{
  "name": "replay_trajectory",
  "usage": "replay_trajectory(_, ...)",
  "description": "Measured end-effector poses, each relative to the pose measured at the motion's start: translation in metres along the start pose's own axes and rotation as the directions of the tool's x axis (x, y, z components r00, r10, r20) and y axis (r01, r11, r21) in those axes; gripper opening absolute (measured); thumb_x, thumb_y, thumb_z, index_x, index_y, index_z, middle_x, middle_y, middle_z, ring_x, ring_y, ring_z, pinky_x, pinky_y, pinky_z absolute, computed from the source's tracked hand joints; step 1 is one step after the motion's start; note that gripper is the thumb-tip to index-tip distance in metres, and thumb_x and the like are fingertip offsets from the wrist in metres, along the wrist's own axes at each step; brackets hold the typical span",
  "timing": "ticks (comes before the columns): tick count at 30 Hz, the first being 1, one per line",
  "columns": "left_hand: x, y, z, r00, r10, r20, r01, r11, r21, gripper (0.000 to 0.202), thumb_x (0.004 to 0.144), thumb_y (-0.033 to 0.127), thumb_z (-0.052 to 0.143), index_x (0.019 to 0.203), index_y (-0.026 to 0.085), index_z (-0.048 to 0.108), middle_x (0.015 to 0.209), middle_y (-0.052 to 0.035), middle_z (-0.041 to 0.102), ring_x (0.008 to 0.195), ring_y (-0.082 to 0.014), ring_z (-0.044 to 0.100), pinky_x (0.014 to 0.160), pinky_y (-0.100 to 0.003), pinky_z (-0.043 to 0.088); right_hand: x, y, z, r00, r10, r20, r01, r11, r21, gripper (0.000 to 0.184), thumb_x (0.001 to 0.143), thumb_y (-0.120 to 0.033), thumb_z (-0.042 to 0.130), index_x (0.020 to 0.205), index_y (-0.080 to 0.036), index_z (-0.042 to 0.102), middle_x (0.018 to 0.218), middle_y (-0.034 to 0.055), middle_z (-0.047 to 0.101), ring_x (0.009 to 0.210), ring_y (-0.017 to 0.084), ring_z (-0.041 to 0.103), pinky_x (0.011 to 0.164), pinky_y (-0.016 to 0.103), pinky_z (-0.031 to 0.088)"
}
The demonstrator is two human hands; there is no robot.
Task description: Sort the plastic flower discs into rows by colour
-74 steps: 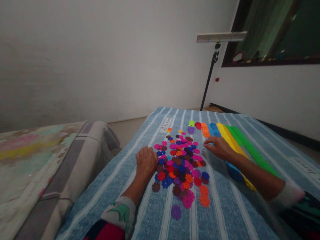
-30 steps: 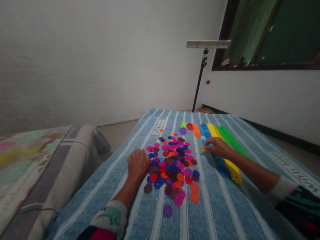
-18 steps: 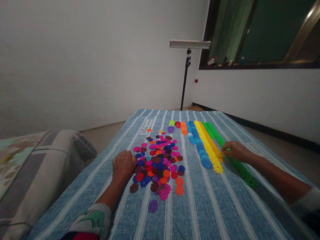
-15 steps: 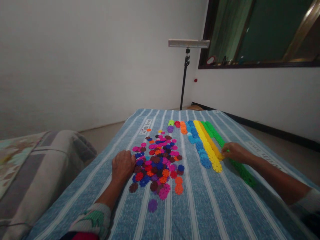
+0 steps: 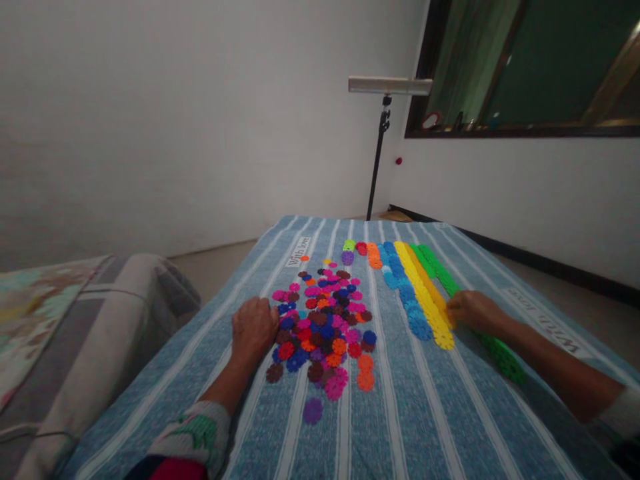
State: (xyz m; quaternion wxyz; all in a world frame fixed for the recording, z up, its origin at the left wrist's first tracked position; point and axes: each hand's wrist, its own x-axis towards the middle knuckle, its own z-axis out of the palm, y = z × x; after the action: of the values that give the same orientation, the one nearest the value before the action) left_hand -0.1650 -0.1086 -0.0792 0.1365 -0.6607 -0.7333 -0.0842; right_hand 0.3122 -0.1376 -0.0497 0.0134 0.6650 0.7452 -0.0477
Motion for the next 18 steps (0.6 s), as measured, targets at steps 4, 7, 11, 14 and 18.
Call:
replay_trajectory(4,-0.002,0.001,0.0,1.0,-0.006,-0.01,0.005,1.0,-0.019,0.032,0.094,0.028,0.035,0.097,0.013,0.064,0.103,-0.0144,0.065,0.105,-0.027,0.06,0.085,-0.036,0.043,0.009,-0.02,-0.008,0.995,-0.046,-0.09,0.043,0.999,-0.03,0.03,0.085,-0.019,0.047,0.079,-0.019,0.076,0.088,0.0079,0.074,0.081,0.021,0.067,0.066,0.027,0.039)
replay_trajectory(7,-0.005,0.001,0.001,1.0,-0.009,-0.011,0.009,1.0,-0.029,0.032,0.094,0.027,0.036,0.099,0.013,0.064,0.104,-0.015,0.064,0.106,-0.0276,0.059,0.088,-0.037,0.043,0.025,-0.048,-0.012,0.977,-0.132,-0.166,0.135,0.991,0.011,0.03,0.088,-0.024,0.049,0.086,-0.021,0.078,0.095,0.0074,0.075,0.088,0.022,0.068,0.074,0.027,0.043)
replay_trajectory(11,-0.009,0.002,0.003,1.0,-0.007,-0.01,0.007,0.999,-0.048,0.032,0.095,0.026,0.036,0.102,0.012,0.064,0.106,-0.016,0.064,0.108,-0.0293,0.057,0.09,-0.039,0.042,0.06,-0.103,-0.013,0.946,-0.236,-0.22,0.256,0.964,0.069,0.028,0.089,-0.027,0.051,0.09,-0.019,0.079,0.098,0.0092,0.075,0.093,0.023,0.068,0.079,0.028,0.045)
replay_trajectory(14,-0.011,0.001,0.006,1.0,-0.014,-0.017,0.013,0.997,-0.074,0.03,0.094,0.025,0.038,0.101,0.012,0.064,0.106,-0.0166,0.064,0.108,-0.0304,0.057,0.092,-0.042,0.041,0.094,-0.153,-0.013,0.923,-0.296,-0.245,0.332,0.936,0.119,0.029,0.091,-0.027,0.051,0.094,-0.019,0.078,0.102,0.009,0.074,0.097,0.022,0.067,0.084,0.028,0.046)
replay_trajectory(18,-0.014,0.0,0.011,0.999,-0.022,-0.036,0.018,0.994,-0.107,0.027,0.094,0.024,0.041,0.1,0.013,0.064,0.107,-0.0165,0.063,0.109,-0.0301,0.056,0.094,-0.043,0.04,0.149,-0.213,-0.011,0.929,-0.284,-0.235,0.314,0.944,0.101,0.029,0.092,-0.026,0.05,0.096,-0.017,0.077,0.102,0.0124,0.073,0.102,0.027,0.065,0.087,0.033,0.046)
